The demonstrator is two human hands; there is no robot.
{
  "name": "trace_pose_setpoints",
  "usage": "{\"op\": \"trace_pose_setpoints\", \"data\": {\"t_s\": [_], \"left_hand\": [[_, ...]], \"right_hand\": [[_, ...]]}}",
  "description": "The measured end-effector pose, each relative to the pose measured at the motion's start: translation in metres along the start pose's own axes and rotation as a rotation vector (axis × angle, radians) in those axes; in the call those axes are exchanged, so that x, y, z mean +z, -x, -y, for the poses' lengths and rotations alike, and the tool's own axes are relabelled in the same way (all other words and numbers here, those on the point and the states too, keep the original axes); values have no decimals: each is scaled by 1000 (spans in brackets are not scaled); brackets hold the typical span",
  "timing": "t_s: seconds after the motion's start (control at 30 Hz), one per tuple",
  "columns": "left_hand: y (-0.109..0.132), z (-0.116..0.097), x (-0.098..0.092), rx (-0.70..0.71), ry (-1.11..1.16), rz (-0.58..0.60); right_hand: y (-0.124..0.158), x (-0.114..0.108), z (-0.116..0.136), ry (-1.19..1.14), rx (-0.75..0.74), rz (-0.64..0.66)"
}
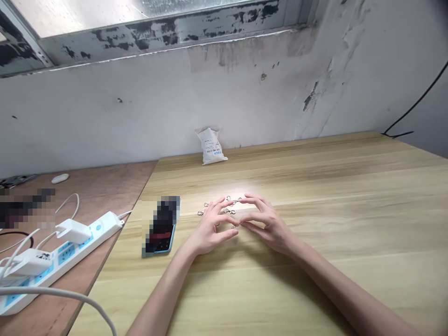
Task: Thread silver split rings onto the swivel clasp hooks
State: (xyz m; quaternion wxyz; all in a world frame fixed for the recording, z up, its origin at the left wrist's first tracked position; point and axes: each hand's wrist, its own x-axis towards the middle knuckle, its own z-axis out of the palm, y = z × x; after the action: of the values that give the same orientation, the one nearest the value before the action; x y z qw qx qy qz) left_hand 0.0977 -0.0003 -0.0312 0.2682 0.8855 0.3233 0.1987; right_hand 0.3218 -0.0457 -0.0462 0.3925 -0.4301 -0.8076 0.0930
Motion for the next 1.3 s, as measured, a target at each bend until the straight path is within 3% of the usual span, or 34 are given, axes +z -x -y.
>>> {"op": "trace_pose_setpoints", "data": {"t_s": [0.8, 1.1, 1.3], "left_hand": [[1, -1, -12, -59, 116, 102], [-2, 2, -3, 13, -189, -105], [-4, -2, 0, 139, -349, -261]], "right_hand": [[-1, -2, -2, 2, -11, -12], [1, 4, -1, 184, -33, -26], [2, 8, -1, 208, 2, -20]]}}
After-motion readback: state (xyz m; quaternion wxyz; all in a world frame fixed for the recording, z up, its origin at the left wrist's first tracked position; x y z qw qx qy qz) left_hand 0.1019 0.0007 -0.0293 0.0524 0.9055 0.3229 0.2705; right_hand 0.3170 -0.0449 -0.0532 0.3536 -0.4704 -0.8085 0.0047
